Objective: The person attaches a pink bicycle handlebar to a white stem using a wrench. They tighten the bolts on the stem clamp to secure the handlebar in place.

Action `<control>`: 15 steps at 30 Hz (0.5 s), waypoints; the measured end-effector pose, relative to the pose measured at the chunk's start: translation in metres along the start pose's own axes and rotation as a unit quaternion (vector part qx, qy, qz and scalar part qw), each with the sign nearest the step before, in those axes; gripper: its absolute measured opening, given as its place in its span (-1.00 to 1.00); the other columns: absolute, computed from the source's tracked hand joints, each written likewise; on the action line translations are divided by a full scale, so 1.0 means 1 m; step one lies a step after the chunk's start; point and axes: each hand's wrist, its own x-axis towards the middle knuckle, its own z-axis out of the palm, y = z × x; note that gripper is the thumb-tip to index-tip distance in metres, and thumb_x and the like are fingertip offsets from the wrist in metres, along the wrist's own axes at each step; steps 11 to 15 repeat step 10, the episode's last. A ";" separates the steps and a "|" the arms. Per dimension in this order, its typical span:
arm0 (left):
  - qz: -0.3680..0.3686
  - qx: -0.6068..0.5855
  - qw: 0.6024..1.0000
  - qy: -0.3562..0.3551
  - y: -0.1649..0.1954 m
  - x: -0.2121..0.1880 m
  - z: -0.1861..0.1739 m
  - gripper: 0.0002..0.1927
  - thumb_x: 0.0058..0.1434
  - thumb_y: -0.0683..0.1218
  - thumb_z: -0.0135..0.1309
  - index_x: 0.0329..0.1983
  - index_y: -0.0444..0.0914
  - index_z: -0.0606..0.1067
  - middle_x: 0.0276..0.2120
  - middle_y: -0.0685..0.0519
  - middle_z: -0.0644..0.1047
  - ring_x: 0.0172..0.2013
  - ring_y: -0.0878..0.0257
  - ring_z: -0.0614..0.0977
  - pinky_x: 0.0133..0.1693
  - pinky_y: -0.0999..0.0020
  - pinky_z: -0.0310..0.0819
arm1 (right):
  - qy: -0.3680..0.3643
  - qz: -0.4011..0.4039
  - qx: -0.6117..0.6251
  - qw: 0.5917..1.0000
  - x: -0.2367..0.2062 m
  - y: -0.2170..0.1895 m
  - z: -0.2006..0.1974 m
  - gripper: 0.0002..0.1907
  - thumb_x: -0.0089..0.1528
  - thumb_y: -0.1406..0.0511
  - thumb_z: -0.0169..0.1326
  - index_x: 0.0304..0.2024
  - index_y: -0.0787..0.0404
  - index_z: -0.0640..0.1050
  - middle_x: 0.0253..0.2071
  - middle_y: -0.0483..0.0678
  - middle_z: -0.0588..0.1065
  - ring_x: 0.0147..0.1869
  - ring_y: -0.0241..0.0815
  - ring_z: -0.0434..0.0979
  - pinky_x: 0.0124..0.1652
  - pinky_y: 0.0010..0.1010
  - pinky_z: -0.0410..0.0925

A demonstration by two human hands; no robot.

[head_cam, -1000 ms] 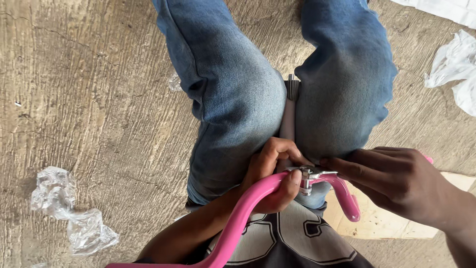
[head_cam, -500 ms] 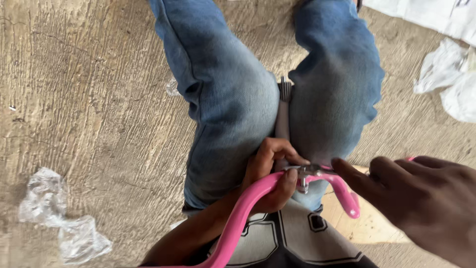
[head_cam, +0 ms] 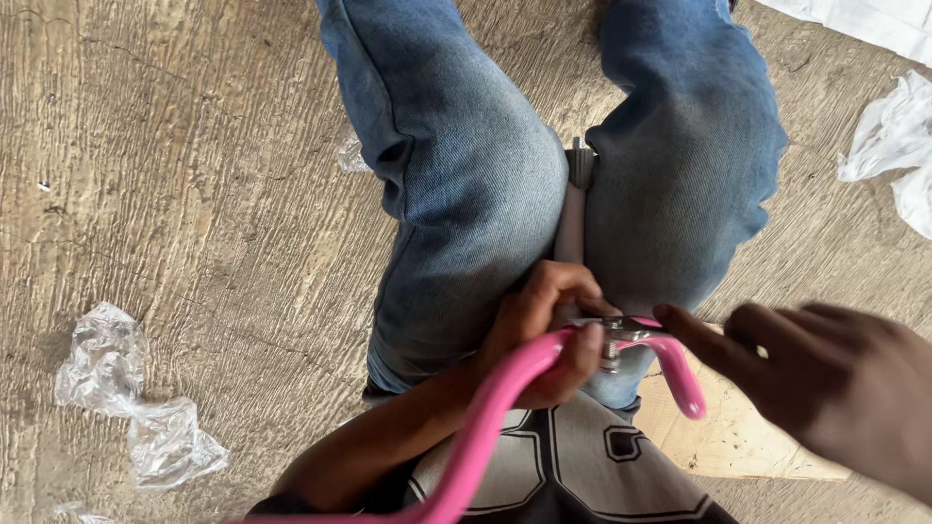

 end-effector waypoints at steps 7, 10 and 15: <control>0.007 0.010 0.999 0.030 -0.016 -0.009 0.006 -0.77 0.48 -0.16 -0.08 0.12 -0.31 0.24 -0.19 -0.13 0.60 -0.28 0.26 0.69 -0.20 0.39 0.65 | -0.189 0.053 -0.164 0.967 -0.001 -0.051 -0.027 -0.36 0.26 0.19 -0.07 0.41 0.14 0.33 -0.45 -0.14 0.31 -0.56 -0.27 0.42 -0.50 -0.36 0.36; 0.019 0.007 0.998 0.061 -0.028 -0.018 0.006 -0.73 0.45 -0.14 -0.10 0.17 -0.29 0.27 -0.20 -0.18 0.61 -0.26 0.24 0.63 -0.12 0.31 0.61 | -0.068 0.020 -0.155 0.985 0.004 -0.061 -0.033 -0.36 0.17 0.22 0.02 0.29 0.33 0.43 -0.43 -0.14 0.33 -0.45 -0.20 0.45 -0.44 -0.31 0.36; 0.019 0.007 0.998 0.061 -0.028 -0.018 0.006 -0.73 0.45 -0.14 -0.10 0.17 -0.29 0.27 -0.20 -0.18 0.61 -0.26 0.24 0.63 -0.12 0.31 0.61 | -0.068 0.020 -0.155 0.985 0.004 -0.061 -0.033 -0.36 0.17 0.22 0.02 0.29 0.33 0.43 -0.43 -0.14 0.33 -0.45 -0.20 0.45 -0.44 -0.31 0.36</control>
